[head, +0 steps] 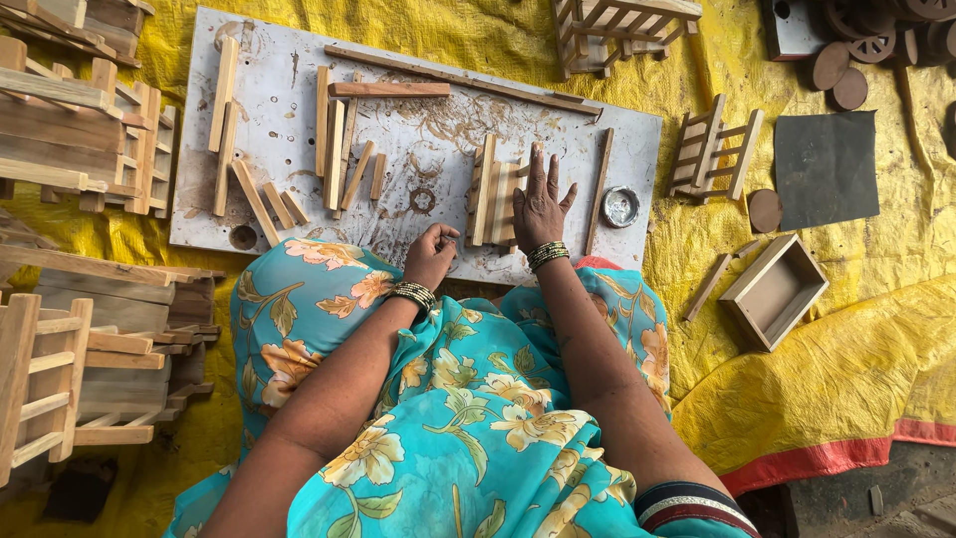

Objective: The person sits on the ground assembling small wooden toy furniture. They pick up small wooden sticks and slats, apply glue from a small dish, and press the pieces onto a partially built wooden chair frame on a board, adding pieces one at a time and adjusting their positions.

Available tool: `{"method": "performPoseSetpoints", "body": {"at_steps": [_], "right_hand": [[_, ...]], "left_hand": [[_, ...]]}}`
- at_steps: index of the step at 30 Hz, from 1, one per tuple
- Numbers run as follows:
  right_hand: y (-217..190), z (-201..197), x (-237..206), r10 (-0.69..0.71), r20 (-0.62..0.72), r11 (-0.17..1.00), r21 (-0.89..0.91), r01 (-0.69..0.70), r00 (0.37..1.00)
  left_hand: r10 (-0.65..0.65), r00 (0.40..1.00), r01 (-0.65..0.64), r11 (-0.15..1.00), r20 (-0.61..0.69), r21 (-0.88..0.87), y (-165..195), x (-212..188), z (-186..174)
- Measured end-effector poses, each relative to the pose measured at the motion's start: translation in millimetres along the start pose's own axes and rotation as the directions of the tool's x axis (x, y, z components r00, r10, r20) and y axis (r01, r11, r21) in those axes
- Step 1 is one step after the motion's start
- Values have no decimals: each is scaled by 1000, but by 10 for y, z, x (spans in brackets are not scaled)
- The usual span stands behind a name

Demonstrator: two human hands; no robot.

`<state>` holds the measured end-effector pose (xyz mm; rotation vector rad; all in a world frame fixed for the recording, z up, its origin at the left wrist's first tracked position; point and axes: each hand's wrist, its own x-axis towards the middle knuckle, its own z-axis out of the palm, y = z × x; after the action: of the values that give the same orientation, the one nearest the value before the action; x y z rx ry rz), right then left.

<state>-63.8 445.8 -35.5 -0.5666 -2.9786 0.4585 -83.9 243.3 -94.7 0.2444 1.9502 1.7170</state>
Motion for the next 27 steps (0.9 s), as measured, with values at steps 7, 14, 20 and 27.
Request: {"method": "performPoseSetpoints", "body": {"at_steps": [7,14,20,27], "right_hand": [[6,10,4,6,3,1000,19,-6,1000],[14,16,0,0,-9,1000,14,0,1000],[13,24,1,-6,-30,1000,23,7,1000],[14,19,-6,3,-20,1000,25,-2,1000]], "left_hand": [[-17,1000,17,999,4,52,3,0,7],[-28,1000,28,999,7,32,-12,0,10],[-2,1000,2,999,4,38,-26,9,14],[-16,1000,16,999,4,33,-27,4,18]]}}
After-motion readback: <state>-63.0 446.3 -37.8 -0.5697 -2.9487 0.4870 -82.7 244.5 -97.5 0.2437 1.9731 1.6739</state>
